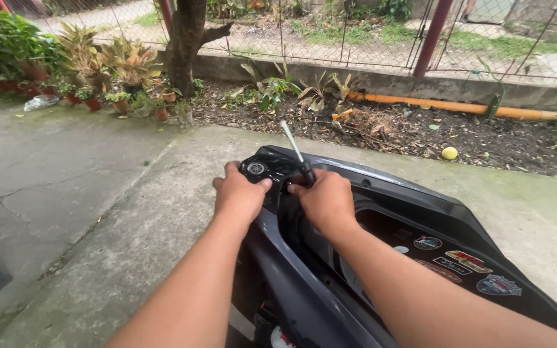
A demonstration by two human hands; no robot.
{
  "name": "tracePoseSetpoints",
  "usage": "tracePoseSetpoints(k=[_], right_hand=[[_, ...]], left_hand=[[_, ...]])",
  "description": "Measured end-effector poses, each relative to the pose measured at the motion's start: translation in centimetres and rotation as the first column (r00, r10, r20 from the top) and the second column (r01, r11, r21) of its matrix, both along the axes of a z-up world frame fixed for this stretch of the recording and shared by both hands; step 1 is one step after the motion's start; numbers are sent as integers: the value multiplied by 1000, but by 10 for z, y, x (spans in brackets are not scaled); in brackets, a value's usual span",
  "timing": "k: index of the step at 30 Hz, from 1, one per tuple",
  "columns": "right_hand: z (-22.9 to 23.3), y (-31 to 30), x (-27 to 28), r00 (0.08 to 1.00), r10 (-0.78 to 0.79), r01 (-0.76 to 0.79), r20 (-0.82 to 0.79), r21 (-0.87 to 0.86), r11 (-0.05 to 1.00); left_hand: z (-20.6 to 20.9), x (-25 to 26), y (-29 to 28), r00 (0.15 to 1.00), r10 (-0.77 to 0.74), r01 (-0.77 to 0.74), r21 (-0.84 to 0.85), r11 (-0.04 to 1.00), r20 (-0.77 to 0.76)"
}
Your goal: Installing and fastening a body panel onto a scooter using a screwdriver.
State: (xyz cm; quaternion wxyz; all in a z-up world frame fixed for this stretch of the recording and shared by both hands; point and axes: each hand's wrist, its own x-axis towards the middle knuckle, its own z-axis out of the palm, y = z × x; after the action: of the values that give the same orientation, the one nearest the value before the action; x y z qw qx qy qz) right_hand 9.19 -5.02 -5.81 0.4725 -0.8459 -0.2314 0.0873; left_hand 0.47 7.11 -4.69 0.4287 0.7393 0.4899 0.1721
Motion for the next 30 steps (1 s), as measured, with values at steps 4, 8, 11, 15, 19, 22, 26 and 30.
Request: tracePoseSetpoints(k=[4,8,11,15,19,22,26,30], right_hand=[[-1,5,6,983,35,-15,180,-112,994],[8,6,-4,983,7,18,184,-134,991],[16,2,-10,990,-2,29,141,-189,982],[18,0,-14,998,26,-17,58,-157,987],[16,-1,-10,995,59,-45,79,-176,983],[3,1,-2,956,111,-65,273,-172,983],[13,0,-7,959,118,-72,257,-179,981],[11,5,-4,965,102,-58,242,-184,981]], left_hand=[[0,5,2,1000,-20,21,15,1000,-13],[0,5,3,999,-22,22,3,1000,-44],[-1,7,3,999,-27,27,-8,1000,-45],[1,4,1,999,-29,28,-5,1000,-45],[0,5,2,999,-27,27,-6,1000,-35],[1,5,2,999,-23,23,-9,1000,-39],[-3,8,4,999,-29,29,-1,1000,-42],[-2,7,5,995,-24,26,22,999,-97]])
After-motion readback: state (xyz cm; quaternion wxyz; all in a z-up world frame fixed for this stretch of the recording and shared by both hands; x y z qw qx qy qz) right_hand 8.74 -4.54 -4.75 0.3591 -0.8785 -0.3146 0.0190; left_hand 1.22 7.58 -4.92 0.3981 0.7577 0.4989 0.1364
